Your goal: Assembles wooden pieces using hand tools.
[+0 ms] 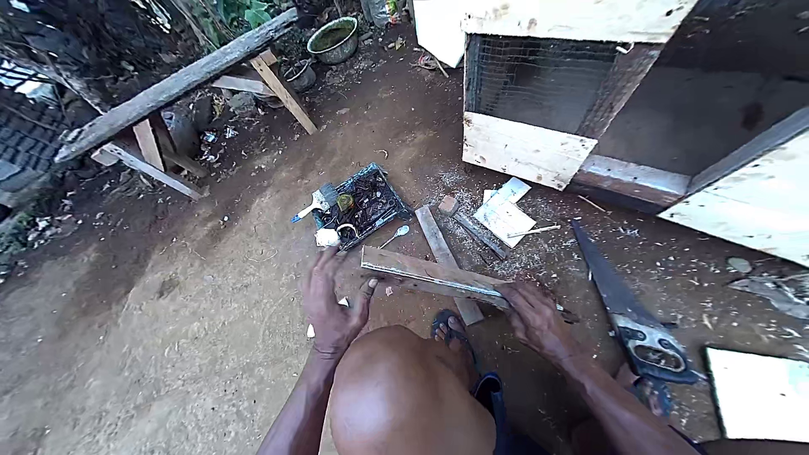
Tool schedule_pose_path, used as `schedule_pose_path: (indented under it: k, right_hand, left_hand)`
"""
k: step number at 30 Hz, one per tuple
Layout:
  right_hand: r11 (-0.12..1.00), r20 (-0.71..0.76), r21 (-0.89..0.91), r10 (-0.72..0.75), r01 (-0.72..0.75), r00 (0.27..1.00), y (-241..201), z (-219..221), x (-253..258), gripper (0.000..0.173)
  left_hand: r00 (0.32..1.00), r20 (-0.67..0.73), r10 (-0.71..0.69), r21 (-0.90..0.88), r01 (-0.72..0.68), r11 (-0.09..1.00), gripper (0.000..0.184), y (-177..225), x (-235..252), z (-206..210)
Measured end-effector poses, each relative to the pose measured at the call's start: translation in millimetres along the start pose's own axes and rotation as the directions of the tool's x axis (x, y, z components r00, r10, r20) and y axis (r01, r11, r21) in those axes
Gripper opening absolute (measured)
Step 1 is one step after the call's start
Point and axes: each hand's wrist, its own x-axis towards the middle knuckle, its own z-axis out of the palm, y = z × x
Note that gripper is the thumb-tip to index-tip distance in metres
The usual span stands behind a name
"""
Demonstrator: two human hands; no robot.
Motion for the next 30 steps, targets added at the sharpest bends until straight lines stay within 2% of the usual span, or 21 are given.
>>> schedule_pose_path:
  k: [1,2,3,4,5,6,7,9,10,12,15,19,22,24,26,28,29,30]
  right_hand:
    - [1.0,-0.007,0.017,0.006,-0.006,1.0,-1.8,1.3,-2.6,0.033]
    - [0.999,-0.009,0.035,0.021,-0.021,1.0,-5.2,3.8,-4.8,0.033]
    - [0.998,-0.007,0.052,0.038,-0.038,0.999,-9.5,6.9,-7.3,0.033]
    - [0.997,-0.002,0.059,0.055,-0.055,0.998,-14.1,9.9,-9.8,0.034]
    - [0.996,-0.002,0.063,0.065,-0.064,0.998,-17.7,12.9,-11.8,0.034]
    - [0.995,-0.008,0.069,0.069,-0.068,0.998,-21.2,15.9,-14.4,0.035]
    - [0.993,-0.011,0.087,0.077,-0.076,0.997,-25.3,18.9,-19.0,0.035]
    - [0.985,0.007,0.133,0.111,-0.111,0.994,-33.2,24.8,-32.2,0.037]
    - [0.978,0.031,0.156,0.133,-0.136,0.991,-37.7,28.4,-39.5,0.04]
    - [0.967,0.103,0.176,0.168,-0.184,0.98,-47.6,36.0,-51.5,0.044]
    - [0.97,0.215,0.088,0.203,-0.225,0.955,-59.2,45.3,-64.9,0.046]
    - [0.96,0.222,-0.075,0.28,-0.27,0.934,-70.7,41.6,-67.8,0.05]
    - [0.94,0.105,-0.095,0.336,-0.326,0.936,-80.6,19.0,-49.8,0.058]
    - [0.938,0.003,-0.082,0.339,-0.337,0.941,-83.6,-6.4,-27.3,0.064]
    - [0.94,-0.05,-0.097,0.324,-0.328,0.945,-80.1,-36.1,-7.2,0.063]
    - [0.925,-0.07,-0.127,0.352,-0.358,0.933,-71.1,-68.6,3.7,0.052]
    - [0.9,-0.068,-0.12,0.413,-0.418,0.908,-63.4,-86.0,7.1,0.05]
    - [0.861,-0.058,-0.106,0.494,-0.497,0.868,-53.3,-103.5,9.9,0.05]
  left_hand:
    - [0.96,0.092,-0.263,-0.111,0.273,0.956,0.075,0.0,-1.7,-4.1]
    - [0.846,0.223,-0.484,-0.242,0.529,0.814,0.077,2.6,-1.0,-4.7]
    - [0.682,0.361,-0.636,-0.384,0.731,0.564,0.067,6.4,2.1,-2.4]
    - [0.511,0.498,-0.701,-0.5,0.829,0.249,0.063,10.9,8.2,0.0]
    - [0.378,0.613,-0.694,-0.548,0.836,-0.028,0.066,14.3,17.3,1.0]
    - [0.303,0.686,-0.662,-0.541,0.821,-0.184,0.067,16.2,26.9,1.3]
    - [0.26,0.729,-0.634,-0.495,0.839,-0.226,0.062,16.7,35.2,0.8]
    - [0.192,0.766,-0.613,-0.349,0.925,-0.147,0.042,9.3,45.7,2.8]
    - [0.156,0.78,-0.606,-0.266,0.959,-0.094,0.04,2.4,47.1,3.7]
    - [0.126,0.81,-0.572,-0.148,0.989,0.009,0.048,-10.4,47.4,2.9]
    - [0.104,0.865,-0.491,-0.077,0.994,0.074,0.046,-9.8,51.6,-5.8]
    - [0.152,0.868,-0.473,-0.105,0.987,0.124,0.057,22.1,65.7,-12.5]
    - [0.202,0.852,-0.484,-0.129,0.975,0.18,0.048,72.0,89.4,-11.7]
    - [0.249,0.862,-0.441,-0.178,0.964,0.196,0.04,110.0,104.4,-8.1]
    - [0.295,0.897,-0.328,-0.243,0.951,0.19,0.04,147.1,116.1,-1.9]
    - [0.305,0.939,-0.162,-0.282,0.948,0.149,0.049,172.9,125.2,8.3]
    - [0.317,0.944,-0.086,-0.302,0.941,0.153,0.052,181.6,129.9,15.8]
    - [0.332,0.943,-0.02,-0.321,0.926,0.2,0.054,187.6,134.6,24.4]
